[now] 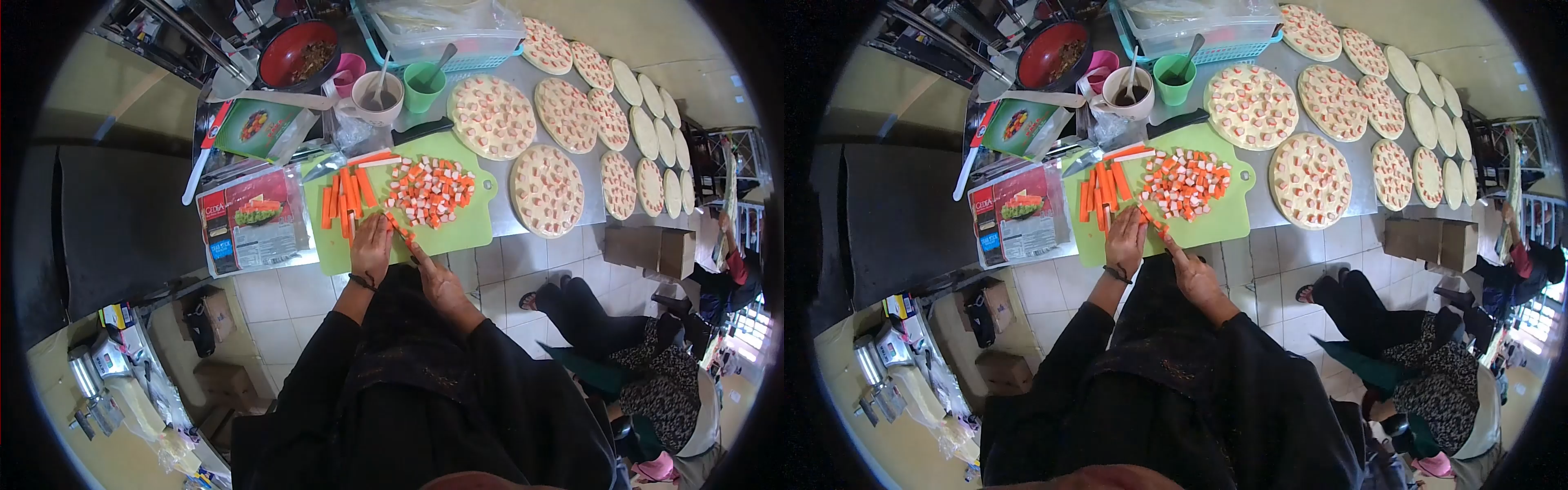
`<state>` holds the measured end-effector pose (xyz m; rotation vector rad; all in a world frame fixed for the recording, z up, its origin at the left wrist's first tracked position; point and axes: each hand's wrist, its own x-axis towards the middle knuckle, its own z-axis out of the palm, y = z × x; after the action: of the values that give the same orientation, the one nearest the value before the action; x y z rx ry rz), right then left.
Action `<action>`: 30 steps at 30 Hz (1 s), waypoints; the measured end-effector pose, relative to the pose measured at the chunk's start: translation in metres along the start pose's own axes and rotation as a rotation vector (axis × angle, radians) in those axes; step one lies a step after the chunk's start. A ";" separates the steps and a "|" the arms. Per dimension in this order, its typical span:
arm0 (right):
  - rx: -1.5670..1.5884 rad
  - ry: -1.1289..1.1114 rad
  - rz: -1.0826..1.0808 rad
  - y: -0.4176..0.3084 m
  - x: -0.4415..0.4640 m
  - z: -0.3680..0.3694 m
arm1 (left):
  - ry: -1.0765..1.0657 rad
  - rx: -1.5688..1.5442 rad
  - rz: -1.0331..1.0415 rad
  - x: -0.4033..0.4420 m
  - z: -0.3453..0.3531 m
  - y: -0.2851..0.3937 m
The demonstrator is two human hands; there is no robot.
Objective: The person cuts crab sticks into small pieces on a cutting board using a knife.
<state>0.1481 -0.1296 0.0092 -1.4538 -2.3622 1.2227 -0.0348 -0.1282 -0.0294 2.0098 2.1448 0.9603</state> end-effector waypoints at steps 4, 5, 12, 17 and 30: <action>0.097 0.137 -0.138 0.016 0.000 -0.011 | -0.026 -0.010 -0.009 0.001 -0.003 -0.001; 0.096 0.138 -0.134 0.018 0.003 -0.016 | -0.028 -0.031 -0.019 0.003 -0.004 0.000; 0.134 0.083 -0.121 0.010 0.003 -0.018 | -0.010 -0.159 -0.096 0.008 -0.008 0.006; 0.181 0.078 -0.096 0.002 0.001 -0.016 | -0.037 -0.152 -0.088 0.010 -0.016 0.007; -0.025 0.056 -0.015 -0.020 -0.008 -0.008 | -0.047 -0.045 -0.040 0.001 -0.012 -0.003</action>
<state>0.1421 -0.1360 0.0304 -1.4551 -2.3554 1.1381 -0.0428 -0.1320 -0.0213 1.9417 2.1113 0.9374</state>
